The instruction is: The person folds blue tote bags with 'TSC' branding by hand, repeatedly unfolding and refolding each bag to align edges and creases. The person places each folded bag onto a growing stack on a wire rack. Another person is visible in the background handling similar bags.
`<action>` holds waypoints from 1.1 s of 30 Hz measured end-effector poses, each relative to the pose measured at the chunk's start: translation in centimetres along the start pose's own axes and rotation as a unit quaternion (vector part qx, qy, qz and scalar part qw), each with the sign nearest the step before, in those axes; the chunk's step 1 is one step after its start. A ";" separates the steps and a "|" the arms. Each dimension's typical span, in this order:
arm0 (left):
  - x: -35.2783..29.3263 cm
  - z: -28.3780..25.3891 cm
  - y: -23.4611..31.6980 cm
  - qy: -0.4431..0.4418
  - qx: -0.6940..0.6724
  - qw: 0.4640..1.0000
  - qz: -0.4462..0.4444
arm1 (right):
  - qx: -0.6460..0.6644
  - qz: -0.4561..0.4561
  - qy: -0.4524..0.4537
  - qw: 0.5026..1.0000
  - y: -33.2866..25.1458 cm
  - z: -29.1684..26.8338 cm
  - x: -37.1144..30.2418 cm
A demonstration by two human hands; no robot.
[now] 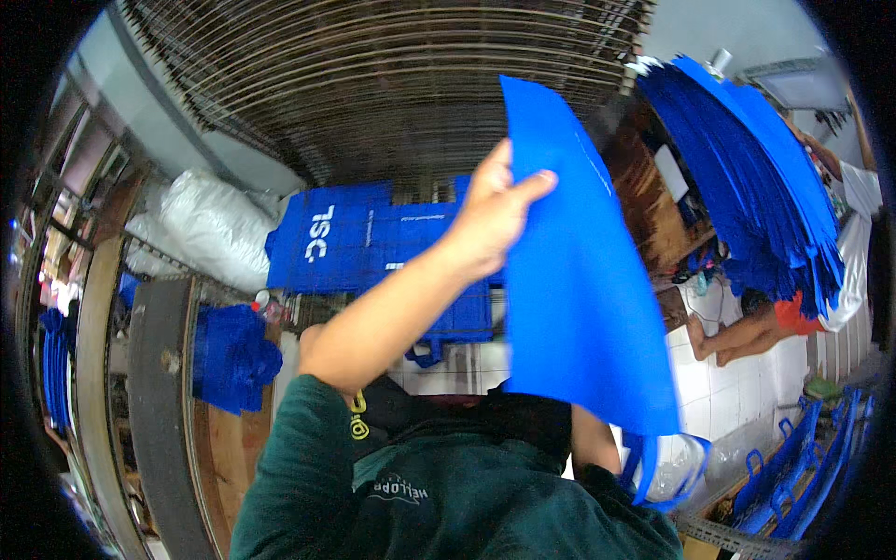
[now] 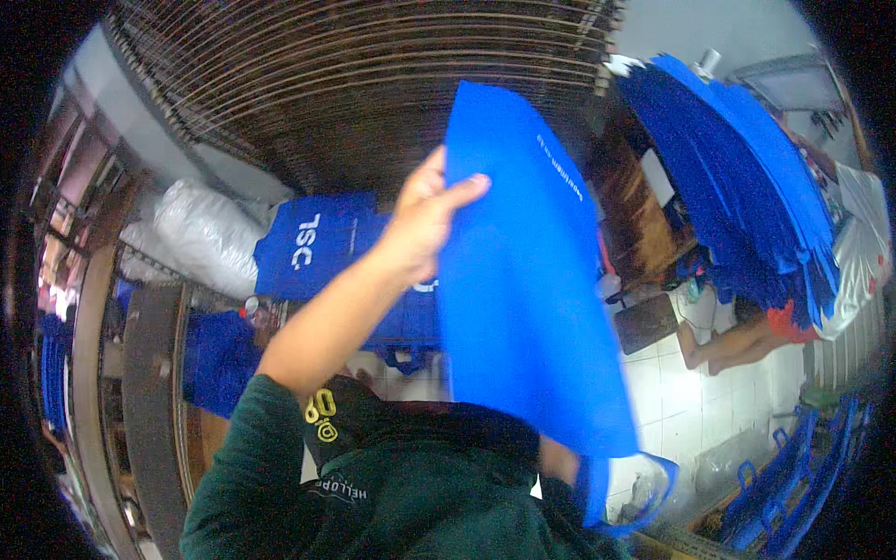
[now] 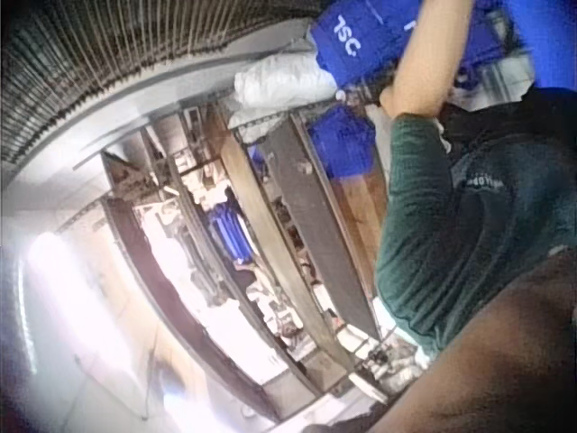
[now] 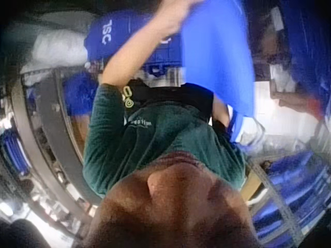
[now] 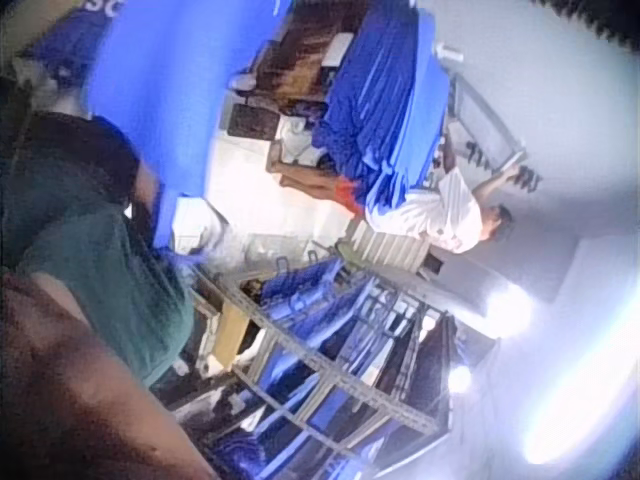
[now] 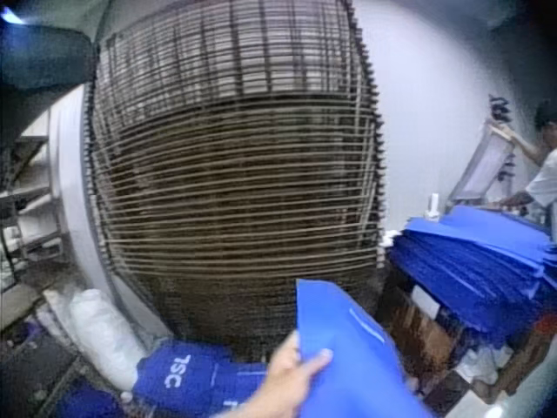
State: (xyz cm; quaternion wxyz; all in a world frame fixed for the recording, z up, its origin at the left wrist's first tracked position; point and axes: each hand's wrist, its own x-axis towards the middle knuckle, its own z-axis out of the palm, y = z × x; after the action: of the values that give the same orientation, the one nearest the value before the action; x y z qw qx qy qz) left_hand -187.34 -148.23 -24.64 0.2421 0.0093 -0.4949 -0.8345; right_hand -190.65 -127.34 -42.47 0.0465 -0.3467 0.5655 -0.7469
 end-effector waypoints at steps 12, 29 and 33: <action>-15.6 -24.3 2.7 0.239 0.124 0.954 -0.134 | 0.096 0.354 -0.099 0.925 2.4 0.2 -1.3; -18.5 -36.6 1.7 0.252 0.016 0.965 -0.070 | 0.016 0.308 -0.225 0.924 6.0 9.3 10.2; -16.2 -39.4 0.5 0.260 0.048 0.961 -0.081 | -0.058 0.315 -0.192 0.928 12.1 7.7 8.3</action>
State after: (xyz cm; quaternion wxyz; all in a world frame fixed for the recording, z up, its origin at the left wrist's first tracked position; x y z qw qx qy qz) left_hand -162.79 -174.06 -47.94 0.2934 0.2769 -0.4519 -0.7957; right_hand -196.43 -141.69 -48.29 0.3673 -0.2898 0.6678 -0.5789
